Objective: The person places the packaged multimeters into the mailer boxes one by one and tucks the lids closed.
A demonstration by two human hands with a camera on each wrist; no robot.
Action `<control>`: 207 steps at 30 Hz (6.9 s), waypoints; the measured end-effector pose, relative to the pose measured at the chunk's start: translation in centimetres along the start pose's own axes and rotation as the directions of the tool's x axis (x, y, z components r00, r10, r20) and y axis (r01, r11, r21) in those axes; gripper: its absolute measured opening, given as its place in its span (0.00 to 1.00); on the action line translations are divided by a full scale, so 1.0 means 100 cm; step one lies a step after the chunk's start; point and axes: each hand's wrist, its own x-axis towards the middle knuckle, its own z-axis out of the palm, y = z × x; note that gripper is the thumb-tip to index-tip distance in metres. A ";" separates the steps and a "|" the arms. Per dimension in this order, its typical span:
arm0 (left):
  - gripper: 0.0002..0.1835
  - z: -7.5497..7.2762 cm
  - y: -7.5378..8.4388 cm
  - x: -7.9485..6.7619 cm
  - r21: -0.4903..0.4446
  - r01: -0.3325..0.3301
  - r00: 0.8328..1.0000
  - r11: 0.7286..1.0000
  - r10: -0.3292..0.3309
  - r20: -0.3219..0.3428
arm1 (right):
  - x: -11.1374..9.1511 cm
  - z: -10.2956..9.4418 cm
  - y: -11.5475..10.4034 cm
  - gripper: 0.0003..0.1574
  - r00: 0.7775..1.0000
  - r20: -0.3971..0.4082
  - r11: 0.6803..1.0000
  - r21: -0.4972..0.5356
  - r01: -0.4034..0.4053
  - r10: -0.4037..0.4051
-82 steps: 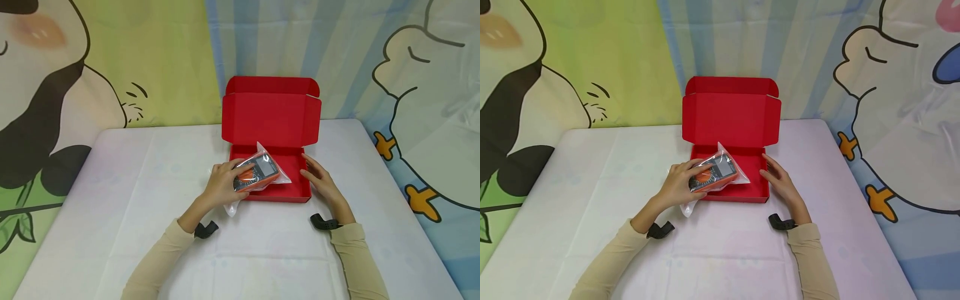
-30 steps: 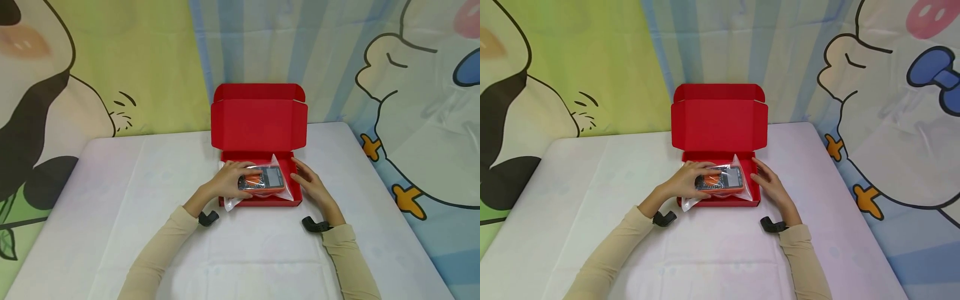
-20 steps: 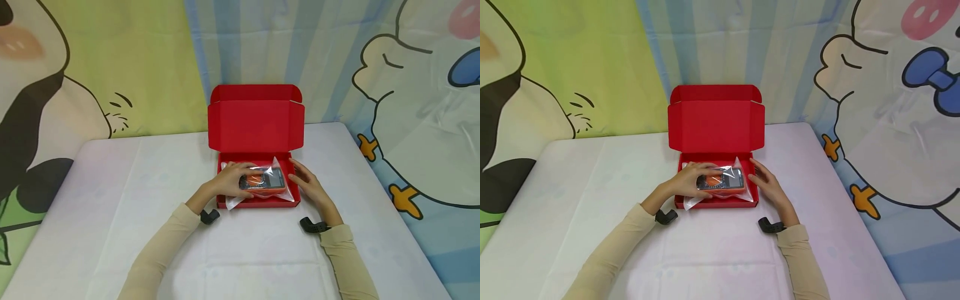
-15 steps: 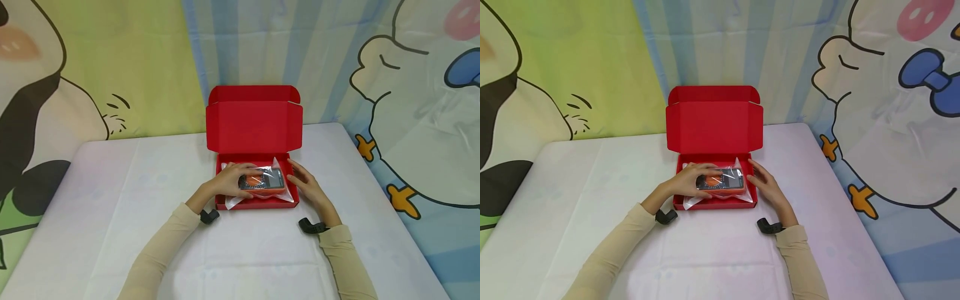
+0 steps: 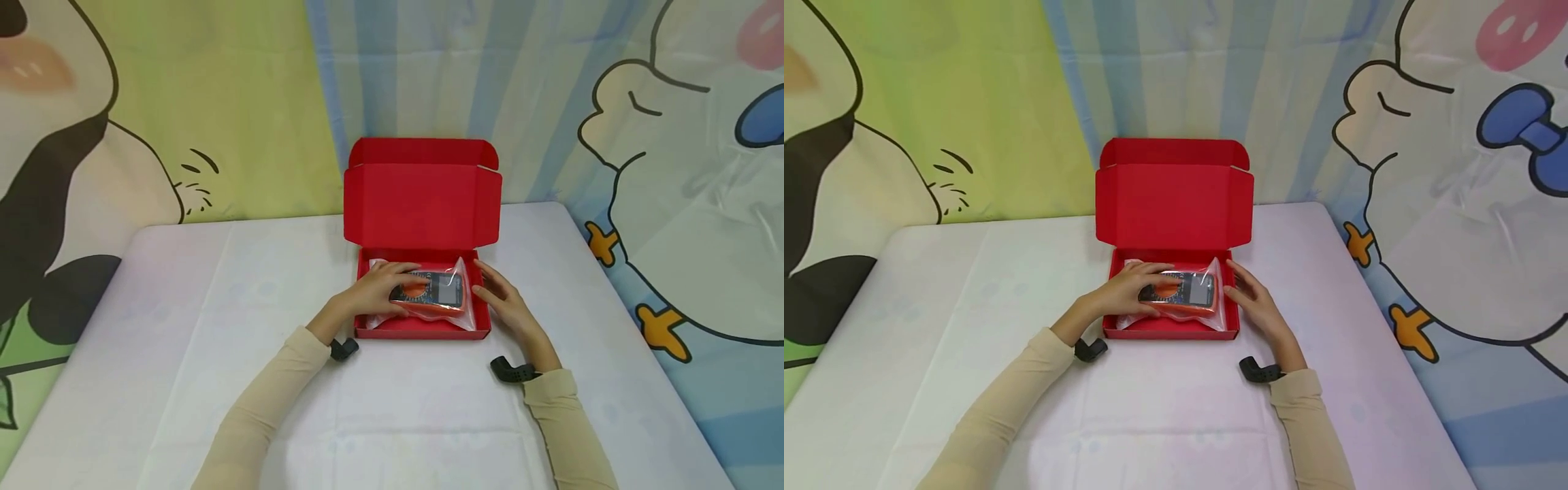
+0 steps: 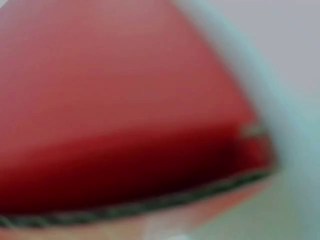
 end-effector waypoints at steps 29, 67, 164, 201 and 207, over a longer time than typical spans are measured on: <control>0.40 0.005 -0.002 -0.001 -0.046 0.067 0.997 0.997 -0.068 -0.024 | -0.005 -0.002 -0.002 0.50 1.000 -0.022 0.998 0.068 0.016 -0.015; 0.43 -0.099 -0.019 -0.023 -0.716 0.044 0.826 0.697 -0.428 -0.367 | 0.044 -0.032 -0.116 0.51 0.985 -0.156 0.924 0.361 0.128 -0.075; 0.36 -0.065 0.019 -0.047 -0.685 0.024 0.772 0.728 -0.449 -0.450 | -0.006 -0.016 -0.084 0.11 0.967 -0.182 0.825 0.508 0.248 -0.179; 0.64 -0.056 0.027 -0.064 -0.742 -0.055 0.792 0.668 -0.423 -0.440 | -0.027 -0.022 -0.078 0.39 0.966 -0.145 0.820 0.511 0.258 -0.214; 0.58 -0.053 0.027 -0.070 -0.718 -0.077 0.802 0.691 -0.385 -0.456 | -0.032 -0.023 -0.079 0.42 0.964 -0.123 0.866 0.424 0.265 -0.235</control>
